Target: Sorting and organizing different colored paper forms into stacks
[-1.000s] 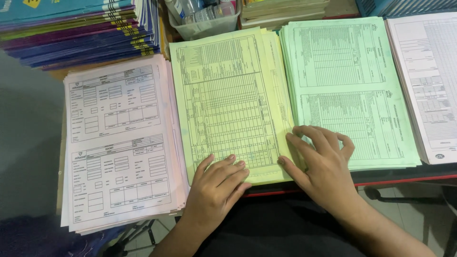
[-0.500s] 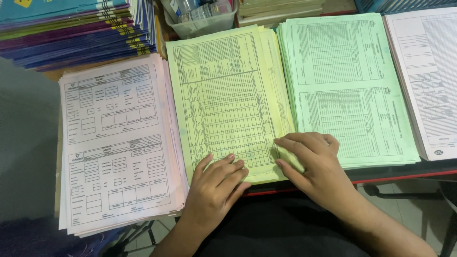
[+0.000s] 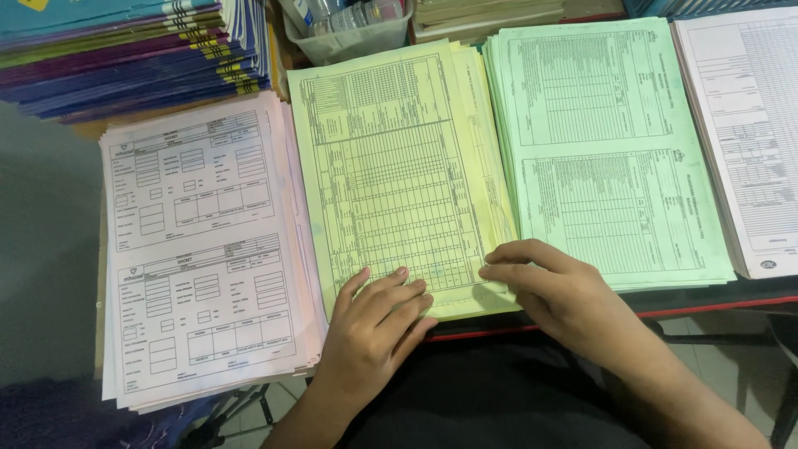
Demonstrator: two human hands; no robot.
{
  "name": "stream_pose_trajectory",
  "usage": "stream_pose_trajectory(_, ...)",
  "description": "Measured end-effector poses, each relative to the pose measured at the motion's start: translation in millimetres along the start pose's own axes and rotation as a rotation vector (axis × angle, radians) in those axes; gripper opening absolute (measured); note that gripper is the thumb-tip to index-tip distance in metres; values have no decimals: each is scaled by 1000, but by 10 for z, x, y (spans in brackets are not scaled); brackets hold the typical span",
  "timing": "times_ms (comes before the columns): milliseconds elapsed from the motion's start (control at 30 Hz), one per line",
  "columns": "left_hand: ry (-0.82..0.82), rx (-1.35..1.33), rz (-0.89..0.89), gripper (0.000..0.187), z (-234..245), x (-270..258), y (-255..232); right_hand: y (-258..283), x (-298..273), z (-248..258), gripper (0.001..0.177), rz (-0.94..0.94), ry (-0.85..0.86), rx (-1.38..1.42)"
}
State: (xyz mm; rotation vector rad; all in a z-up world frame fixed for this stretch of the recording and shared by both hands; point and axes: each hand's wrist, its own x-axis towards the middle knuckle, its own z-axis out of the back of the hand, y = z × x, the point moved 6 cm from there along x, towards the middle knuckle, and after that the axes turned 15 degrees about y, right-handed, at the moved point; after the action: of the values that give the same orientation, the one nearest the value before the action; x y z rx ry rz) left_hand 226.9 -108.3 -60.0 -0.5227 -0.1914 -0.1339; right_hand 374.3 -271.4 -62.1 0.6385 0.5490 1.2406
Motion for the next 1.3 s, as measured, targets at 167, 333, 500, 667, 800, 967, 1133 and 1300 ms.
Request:
stream_pose_trajectory(167, -4, 6, 0, 22, -28, -16, 14, 36, 29, 27, 28, 84, 54, -71)
stream_pose_trajectory(333, 0, 4, 4, 23, -22, -17, 12, 95, 88, 48, 17, 147, 57, -103)
stream_pose_trajectory(500, 15, 4, -4, 25, -31, -21, -5, 137, 85, 40, 12, 219, 48, -400)
stream_pose_trajectory(667, 7, 45, -9, 24, 9, -13, -56, 157, 7, 96, 12, 229, 21, -371)
stream_pose_trajectory(800, -13, 55, -13, 23, 35, -14, -77, 127, -50, 112, 13, 220, 54, -324)
stream_pose_trajectory(967, -3, 43, -4, 27, -21, -10, -46, 189, -88, 167, 9, 230, 54, -306)
stream_pose_trajectory(1133, -46, 34, -35, 28, -111, -19, 2, -28, -321, 423, 19, 190, 41, -206)
stream_pose_trajectory(1300, -52, -31, 3, 26, -117, -16, 61, -834, -1043, 1150, 18, -403, -491, -470)
